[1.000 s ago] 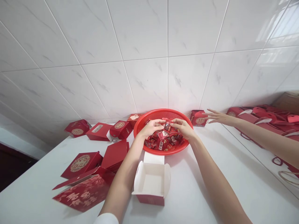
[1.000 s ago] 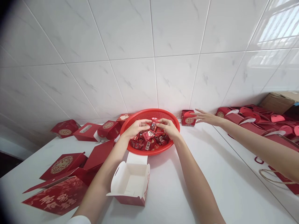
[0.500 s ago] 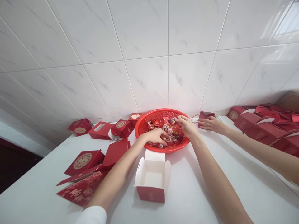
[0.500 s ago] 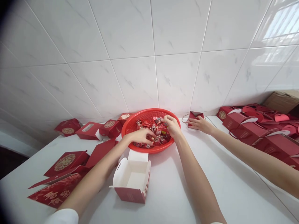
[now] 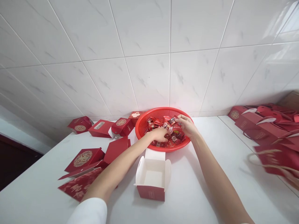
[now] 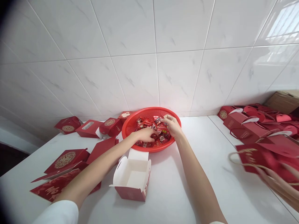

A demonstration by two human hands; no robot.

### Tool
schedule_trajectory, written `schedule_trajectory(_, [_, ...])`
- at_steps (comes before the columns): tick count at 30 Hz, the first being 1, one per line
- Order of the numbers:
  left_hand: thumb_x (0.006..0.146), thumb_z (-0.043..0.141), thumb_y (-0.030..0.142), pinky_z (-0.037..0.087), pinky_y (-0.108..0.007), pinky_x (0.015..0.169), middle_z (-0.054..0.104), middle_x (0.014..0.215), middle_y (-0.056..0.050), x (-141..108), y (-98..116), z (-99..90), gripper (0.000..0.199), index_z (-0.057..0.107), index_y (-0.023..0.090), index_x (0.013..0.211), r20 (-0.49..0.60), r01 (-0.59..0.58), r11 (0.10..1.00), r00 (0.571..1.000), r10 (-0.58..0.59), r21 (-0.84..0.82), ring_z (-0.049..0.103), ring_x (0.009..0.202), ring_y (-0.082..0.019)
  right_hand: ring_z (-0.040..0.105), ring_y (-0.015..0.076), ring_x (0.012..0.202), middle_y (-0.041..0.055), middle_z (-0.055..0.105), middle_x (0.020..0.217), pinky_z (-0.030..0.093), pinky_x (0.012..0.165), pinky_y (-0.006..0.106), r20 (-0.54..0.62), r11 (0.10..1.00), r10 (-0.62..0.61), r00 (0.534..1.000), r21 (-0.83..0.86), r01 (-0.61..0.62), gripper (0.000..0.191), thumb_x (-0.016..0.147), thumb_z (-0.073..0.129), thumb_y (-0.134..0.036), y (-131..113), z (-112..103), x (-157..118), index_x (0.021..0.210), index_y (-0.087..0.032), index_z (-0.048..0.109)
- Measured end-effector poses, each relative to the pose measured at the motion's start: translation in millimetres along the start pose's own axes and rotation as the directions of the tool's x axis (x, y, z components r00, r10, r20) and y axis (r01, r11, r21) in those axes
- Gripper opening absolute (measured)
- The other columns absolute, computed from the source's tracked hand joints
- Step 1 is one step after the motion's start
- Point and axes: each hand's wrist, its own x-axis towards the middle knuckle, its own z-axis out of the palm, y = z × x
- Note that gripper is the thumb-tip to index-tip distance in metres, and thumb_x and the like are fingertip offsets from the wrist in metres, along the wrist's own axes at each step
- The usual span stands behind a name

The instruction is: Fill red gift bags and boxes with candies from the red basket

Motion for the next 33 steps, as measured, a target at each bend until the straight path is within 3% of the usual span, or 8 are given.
schedule_trajectory(3, [0.066, 0.070, 0.018, 0.050, -0.036, 0.083, 0.075, 0.090, -0.008, -7.6, -2.9, -6.7, 0.029, 0.076, 0.020, 0.094, -0.058, 0.010, 0.984, 0.998, -0.021, -0.178, 0.068, 0.089, -0.030, 0.058, 0.0149, 0.074, -0.0037, 0.061, 0.069, 0.045, 0.067, 0.026, -0.010, 1.000, -0.009, 1.000, 0.008, 0.009, 0.032, 0.054, 0.081, -0.027, -1.6, 0.6, -0.5, 0.062, -0.022, 0.050])
schedule_trajectory(6, [0.073, 0.073, 0.028, 0.048, -0.038, 0.094, 0.072, 0.108, -0.008, -21.1, -5.1, -11.5, 0.041, 0.070, 0.019, 0.112, -0.192, -0.047, 0.868, 0.980, -0.057, -0.494, 0.063, 0.109, -0.029, 0.059, 0.0155, 0.076, -0.0035, 0.062, 0.072, 0.045, 0.066, 0.026, -0.020, 1.000, -0.002, 1.000, 0.027, 0.002, 0.031, 0.055, 0.080, -0.026, -5.0, 1.8, -2.0, 0.064, -0.023, 0.050])
schedule_trajectory(11, [0.073, 0.079, 0.035, 0.050, -0.039, 0.093, 0.069, 0.114, -0.009, -42.6, -5.4, -7.7, 0.061, 0.058, 0.020, 0.129, -0.239, -0.143, 0.630, 0.968, -0.071, -0.763, 0.064, 0.105, -0.025, 0.057, 0.0148, 0.067, -0.0043, 0.061, 0.069, 0.043, 0.055, 0.025, 0.013, 0.996, 0.054, 0.998, 0.076, -0.055, 0.031, 0.056, 0.077, -0.026, -12.4, 5.2, -6.7, 0.067, -0.023, 0.049])
schedule_trajectory(15, [0.070, 0.081, 0.034, 0.052, -0.039, 0.091, 0.067, 0.119, -0.010, -50.8, 1.6, -3.8, 0.069, 0.053, 0.020, 0.132, -0.295, -0.190, 0.527, 0.948, -0.121, -0.828, 0.065, 0.106, -0.025, 0.057, 0.0121, 0.058, -0.0049, 0.062, 0.069, 0.042, 0.048, 0.023, 0.087, 0.996, 0.084, 0.993, 0.026, -0.087, 0.030, 0.055, 0.078, -0.024, -19.5, 9.9, -13.2, 0.070, -0.022, 0.052])
schedule_trajectory(22, [0.072, 0.079, 0.036, 0.050, -0.037, 0.097, 0.063, 0.128, -0.009, -56.9, 8.3, -1.3, 0.062, 0.055, 0.020, 0.128, -0.468, -0.287, 0.558, 0.858, -0.212, -0.779, 0.059, 0.118, -0.027, 0.066, 0.0175, 0.067, -0.0012, 0.068, 0.070, 0.053, 0.060, 0.029, 0.244, 0.981, 0.070, 0.967, -0.192, -0.023, 0.029, 0.063, 0.081, -0.031, -26.4, 14.3, -23.8, 0.076, -0.022, 0.057])
schedule_trajectory(33, [0.073, 0.079, 0.037, 0.049, -0.039, 0.102, 0.061, 0.133, -0.010, -58.8, 9.3, 0.1, 0.069, 0.053, 0.021, 0.134, -0.513, -0.325, 0.560, 0.831, -0.216, -0.762, 0.057, 0.123, -0.029, 0.068, 0.0192, 0.072, -0.0003, 0.069, 0.073, 0.054, 0.070, 0.033, 0.297, 0.944, 0.097, 0.950, -0.331, 0.007, 0.027, 0.065, 0.083, -0.031, -33.7, 13.2, -29.8, 0.076, -0.021, 0.060])
